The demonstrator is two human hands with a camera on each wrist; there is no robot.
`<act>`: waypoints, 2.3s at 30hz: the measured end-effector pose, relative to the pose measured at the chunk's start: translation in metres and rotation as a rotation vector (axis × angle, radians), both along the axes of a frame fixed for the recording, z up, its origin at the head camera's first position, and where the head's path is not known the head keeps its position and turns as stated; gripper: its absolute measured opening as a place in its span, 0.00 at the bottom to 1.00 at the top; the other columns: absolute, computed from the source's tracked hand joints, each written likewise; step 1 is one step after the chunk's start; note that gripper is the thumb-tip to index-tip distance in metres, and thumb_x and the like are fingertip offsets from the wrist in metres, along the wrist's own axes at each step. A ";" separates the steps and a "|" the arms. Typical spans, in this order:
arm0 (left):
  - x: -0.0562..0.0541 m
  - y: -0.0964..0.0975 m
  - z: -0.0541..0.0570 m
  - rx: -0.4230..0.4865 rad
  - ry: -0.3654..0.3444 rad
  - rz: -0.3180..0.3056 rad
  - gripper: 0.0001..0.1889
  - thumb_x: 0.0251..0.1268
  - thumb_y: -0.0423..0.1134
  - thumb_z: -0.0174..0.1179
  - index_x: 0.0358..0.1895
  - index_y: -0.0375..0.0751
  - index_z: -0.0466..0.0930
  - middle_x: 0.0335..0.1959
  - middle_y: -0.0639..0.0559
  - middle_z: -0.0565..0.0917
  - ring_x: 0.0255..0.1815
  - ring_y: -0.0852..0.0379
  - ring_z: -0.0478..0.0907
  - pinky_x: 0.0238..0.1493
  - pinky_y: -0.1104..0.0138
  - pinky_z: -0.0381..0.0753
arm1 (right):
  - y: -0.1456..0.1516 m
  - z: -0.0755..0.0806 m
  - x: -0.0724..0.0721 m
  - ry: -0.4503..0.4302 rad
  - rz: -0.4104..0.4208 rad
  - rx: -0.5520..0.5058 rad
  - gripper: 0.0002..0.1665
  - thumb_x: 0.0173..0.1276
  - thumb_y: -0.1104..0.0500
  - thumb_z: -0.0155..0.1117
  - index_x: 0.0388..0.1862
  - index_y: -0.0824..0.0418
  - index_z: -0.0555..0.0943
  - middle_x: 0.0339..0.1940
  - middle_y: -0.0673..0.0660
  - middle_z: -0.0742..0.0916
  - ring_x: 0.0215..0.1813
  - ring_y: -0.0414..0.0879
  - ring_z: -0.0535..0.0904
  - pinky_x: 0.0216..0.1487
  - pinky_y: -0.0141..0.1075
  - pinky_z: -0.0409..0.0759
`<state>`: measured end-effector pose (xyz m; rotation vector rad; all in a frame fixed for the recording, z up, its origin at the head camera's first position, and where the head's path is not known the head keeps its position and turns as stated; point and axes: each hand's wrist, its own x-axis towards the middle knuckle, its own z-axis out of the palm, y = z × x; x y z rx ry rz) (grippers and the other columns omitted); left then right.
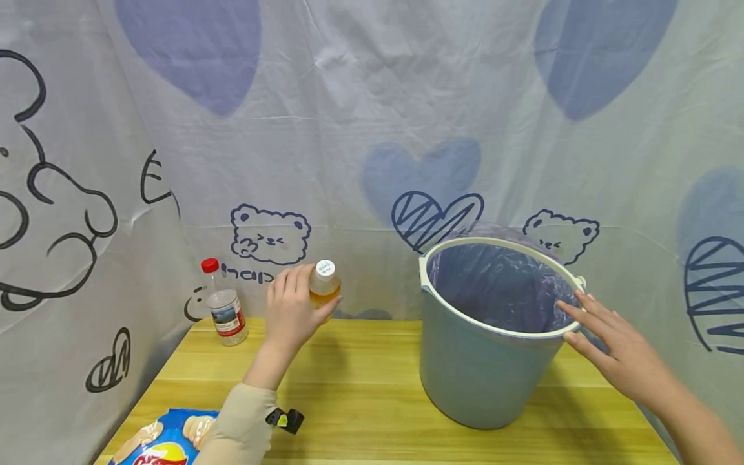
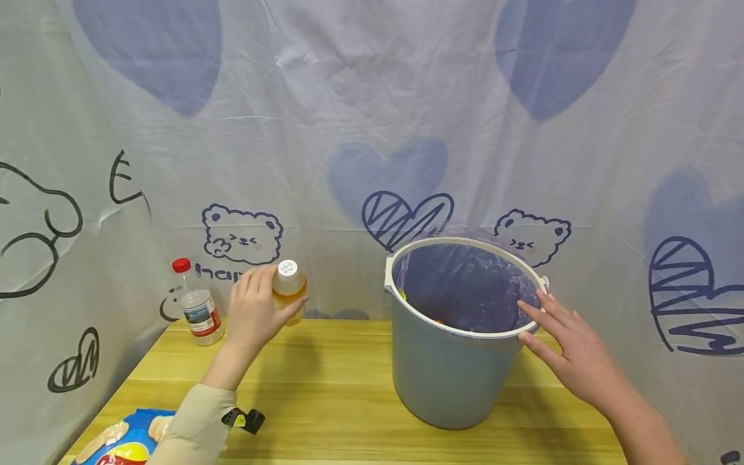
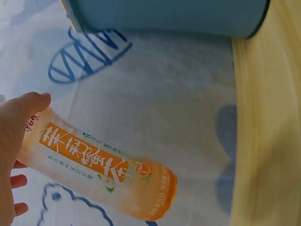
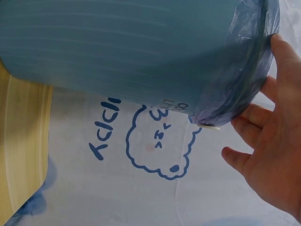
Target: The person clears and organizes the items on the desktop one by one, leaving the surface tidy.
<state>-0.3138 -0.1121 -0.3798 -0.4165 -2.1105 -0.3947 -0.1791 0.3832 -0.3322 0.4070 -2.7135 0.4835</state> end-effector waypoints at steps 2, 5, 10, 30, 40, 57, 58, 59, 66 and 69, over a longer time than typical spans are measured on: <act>0.002 0.005 0.006 -0.009 0.022 -0.020 0.39 0.46 0.61 0.71 0.56 0.36 0.74 0.50 0.42 0.81 0.52 0.42 0.74 0.52 0.48 0.74 | 0.000 -0.001 0.000 0.004 0.001 -0.002 0.31 0.75 0.51 0.54 0.75 0.49 0.64 0.79 0.65 0.59 0.82 0.57 0.43 0.79 0.54 0.32; 0.005 0.012 0.017 -0.020 0.056 -0.041 0.39 0.45 0.62 0.71 0.55 0.37 0.75 0.50 0.43 0.81 0.53 0.43 0.74 0.51 0.48 0.74 | -0.001 -0.002 0.000 0.008 0.002 -0.002 0.31 0.75 0.50 0.54 0.75 0.48 0.64 0.79 0.64 0.59 0.82 0.56 0.43 0.80 0.53 0.31; 0.009 0.022 0.037 -0.018 0.103 -0.070 0.40 0.44 0.63 0.71 0.55 0.37 0.75 0.50 0.43 0.81 0.55 0.43 0.74 0.51 0.49 0.74 | -0.001 -0.003 0.000 0.013 0.009 -0.007 0.31 0.75 0.51 0.54 0.75 0.47 0.63 0.79 0.63 0.58 0.82 0.53 0.42 0.80 0.54 0.32; 0.015 0.075 0.092 0.063 0.286 -0.190 0.40 0.43 0.64 0.71 0.56 0.40 0.76 0.50 0.47 0.82 0.54 0.46 0.75 0.54 0.54 0.73 | 0.000 -0.004 -0.002 0.027 0.019 0.002 0.30 0.75 0.52 0.54 0.75 0.47 0.64 0.79 0.64 0.59 0.82 0.52 0.43 0.80 0.46 0.30; 0.019 0.101 0.106 0.148 0.303 -0.290 0.42 0.39 0.63 0.74 0.58 0.43 0.76 0.54 0.48 0.80 0.58 0.48 0.73 0.58 0.55 0.71 | 0.000 -0.004 -0.001 0.031 0.010 0.013 0.30 0.75 0.51 0.54 0.75 0.47 0.64 0.79 0.63 0.59 0.82 0.53 0.43 0.80 0.44 0.29; 0.023 0.136 0.105 0.300 0.295 -0.450 0.41 0.36 0.59 0.77 0.56 0.41 0.78 0.52 0.47 0.82 0.57 0.49 0.74 0.61 0.59 0.72 | -0.001 -0.004 0.000 0.024 0.005 0.012 0.30 0.75 0.51 0.54 0.75 0.48 0.64 0.80 0.63 0.58 0.82 0.53 0.42 0.80 0.46 0.30; 0.023 0.137 0.103 0.295 0.291 -0.449 0.41 0.35 0.59 0.77 0.56 0.41 0.79 0.52 0.47 0.82 0.56 0.50 0.74 0.61 0.59 0.72 | -0.001 -0.004 -0.001 0.025 0.005 0.013 0.30 0.75 0.51 0.54 0.74 0.48 0.65 0.79 0.63 0.58 0.82 0.54 0.43 0.80 0.46 0.30; 0.023 0.139 0.102 0.289 0.287 -0.450 0.41 0.34 0.59 0.78 0.55 0.41 0.79 0.52 0.47 0.81 0.56 0.50 0.74 0.60 0.59 0.72 | -0.001 -0.004 -0.001 0.026 0.004 0.014 0.30 0.75 0.51 0.54 0.74 0.48 0.65 0.79 0.63 0.58 0.82 0.55 0.44 0.80 0.46 0.30; 0.023 0.145 0.089 0.260 0.245 -0.464 0.44 0.29 0.59 0.80 0.56 0.42 0.78 0.52 0.48 0.81 0.56 0.50 0.74 0.58 0.58 0.73 | -0.001 -0.005 -0.001 0.028 0.006 0.010 0.30 0.75 0.51 0.54 0.74 0.47 0.64 0.79 0.63 0.58 0.82 0.53 0.43 0.80 0.44 0.30; 0.022 0.146 0.083 0.263 0.222 -0.478 0.43 0.29 0.59 0.80 0.56 0.43 0.79 0.52 0.48 0.81 0.55 0.50 0.75 0.57 0.57 0.73 | -0.001 -0.006 -0.001 0.029 0.007 0.006 0.30 0.75 0.51 0.54 0.74 0.48 0.65 0.79 0.63 0.58 0.82 0.55 0.43 0.80 0.45 0.30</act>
